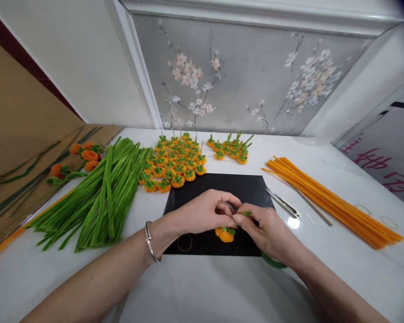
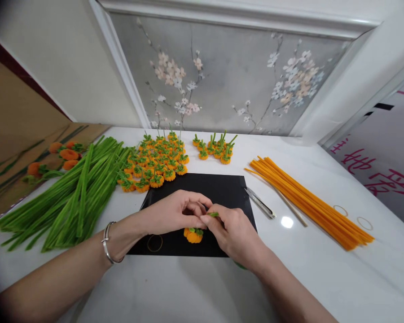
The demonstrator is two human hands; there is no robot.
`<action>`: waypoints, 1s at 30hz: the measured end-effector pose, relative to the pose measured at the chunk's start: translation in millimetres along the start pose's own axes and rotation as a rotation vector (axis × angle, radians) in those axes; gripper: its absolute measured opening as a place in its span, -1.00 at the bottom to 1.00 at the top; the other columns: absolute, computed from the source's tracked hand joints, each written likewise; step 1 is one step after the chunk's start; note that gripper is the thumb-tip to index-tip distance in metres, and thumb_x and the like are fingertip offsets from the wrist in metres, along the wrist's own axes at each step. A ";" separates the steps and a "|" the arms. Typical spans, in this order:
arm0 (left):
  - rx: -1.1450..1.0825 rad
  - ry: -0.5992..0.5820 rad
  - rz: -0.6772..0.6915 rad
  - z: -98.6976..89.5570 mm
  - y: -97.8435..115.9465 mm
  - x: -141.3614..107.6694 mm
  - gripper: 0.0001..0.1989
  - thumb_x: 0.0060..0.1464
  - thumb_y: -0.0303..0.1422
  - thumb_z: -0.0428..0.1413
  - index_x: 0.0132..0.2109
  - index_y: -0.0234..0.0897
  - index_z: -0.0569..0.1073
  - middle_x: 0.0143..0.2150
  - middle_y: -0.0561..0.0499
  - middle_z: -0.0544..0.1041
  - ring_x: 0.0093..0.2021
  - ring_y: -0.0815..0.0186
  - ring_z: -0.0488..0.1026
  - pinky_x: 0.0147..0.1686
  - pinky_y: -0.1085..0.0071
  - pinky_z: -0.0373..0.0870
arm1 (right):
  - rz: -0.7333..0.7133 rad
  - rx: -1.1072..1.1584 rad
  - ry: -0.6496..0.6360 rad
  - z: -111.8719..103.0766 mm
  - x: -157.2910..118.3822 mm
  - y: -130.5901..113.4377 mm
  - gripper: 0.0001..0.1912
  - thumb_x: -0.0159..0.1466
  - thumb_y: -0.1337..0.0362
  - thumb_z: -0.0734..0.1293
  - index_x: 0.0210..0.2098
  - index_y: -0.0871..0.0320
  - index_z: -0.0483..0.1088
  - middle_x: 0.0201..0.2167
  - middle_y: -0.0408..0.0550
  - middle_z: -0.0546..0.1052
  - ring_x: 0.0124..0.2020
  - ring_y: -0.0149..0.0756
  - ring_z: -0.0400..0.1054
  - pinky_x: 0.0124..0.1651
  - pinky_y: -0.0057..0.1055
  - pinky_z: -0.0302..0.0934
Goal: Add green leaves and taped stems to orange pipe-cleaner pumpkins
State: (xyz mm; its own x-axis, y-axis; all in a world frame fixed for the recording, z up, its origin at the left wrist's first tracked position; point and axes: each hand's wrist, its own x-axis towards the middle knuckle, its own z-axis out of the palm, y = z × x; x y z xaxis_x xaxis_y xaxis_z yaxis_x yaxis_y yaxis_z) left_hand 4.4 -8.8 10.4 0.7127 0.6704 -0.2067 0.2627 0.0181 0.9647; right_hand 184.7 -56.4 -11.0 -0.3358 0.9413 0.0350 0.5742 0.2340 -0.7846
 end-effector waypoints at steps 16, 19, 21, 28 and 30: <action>-0.015 0.014 0.008 5.0 -7.7 -0.6 -0.71 -0.14 -0.40 0.25 -0.21 -0.34 0.44 -0.45 0.07 0.47 -0.43 0.41 0.42 -0.39 0.46 0.35 | -0.033 0.073 0.111 -3.2 -1.0 -1.0 -0.71 0.32 0.16 0.16 -0.42 0.15 0.38 -0.60 -0.21 0.30 -0.58 -0.46 0.08 -0.53 -0.53 -0.02; -0.050 -0.049 -0.023 4.1 -5.9 -1.1 -0.77 -0.15 -0.38 0.25 -0.29 -0.35 0.44 -0.46 0.07 0.47 -0.45 0.41 0.40 -0.43 0.48 0.33 | -0.055 -0.033 0.187 -0.3 -1.3 -2.1 -0.74 0.31 0.17 0.18 -0.41 0.12 0.41 -0.63 -0.24 0.34 -0.63 -0.48 0.08 -0.55 -0.54 -0.01; -0.060 -0.033 -0.036 3.8 -5.1 -0.8 -0.79 -0.16 -0.38 0.26 -0.32 -0.36 0.46 -0.48 0.09 0.45 -0.48 0.44 0.37 -0.44 0.49 0.31 | -0.079 -0.095 0.244 1.5 -2.0 -3.4 -0.76 0.30 0.19 0.20 -0.42 0.10 0.42 -0.65 -0.26 0.33 -0.66 -0.49 0.06 -0.56 -0.54 -0.02; -0.069 0.079 -0.066 7.5 -5.2 0.3 -0.84 -0.14 -0.37 0.24 -0.50 -0.39 0.47 -0.60 0.15 0.31 -0.57 0.52 0.18 -0.52 0.53 0.13 | -0.138 -0.139 0.304 4.4 -3.8 -7.7 -0.79 0.30 0.24 0.19 -0.37 0.08 0.43 -0.60 -0.23 0.42 -0.65 -0.48 0.17 -0.53 -0.56 0.05; -0.114 0.107 -0.069 9.4 -6.1 0.9 -0.81 -0.14 -0.34 0.24 -0.51 -0.39 0.46 -0.60 0.15 0.31 -0.56 0.51 0.19 -0.51 0.52 0.14 | -0.121 -0.156 0.305 3.3 -3.1 -7.1 -0.82 0.29 0.22 0.20 -0.33 0.08 0.42 -0.63 -0.24 0.39 -0.68 -0.47 0.16 -0.57 -0.54 0.03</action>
State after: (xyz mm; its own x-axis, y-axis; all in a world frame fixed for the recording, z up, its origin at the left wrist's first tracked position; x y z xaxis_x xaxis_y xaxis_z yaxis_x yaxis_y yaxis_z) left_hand 9.6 -15.3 2.8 0.6205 0.7399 -0.2599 0.2287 0.1462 0.9625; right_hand 179.2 -61.9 -7.6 -0.1832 0.9285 0.3231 0.6588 0.3599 -0.6606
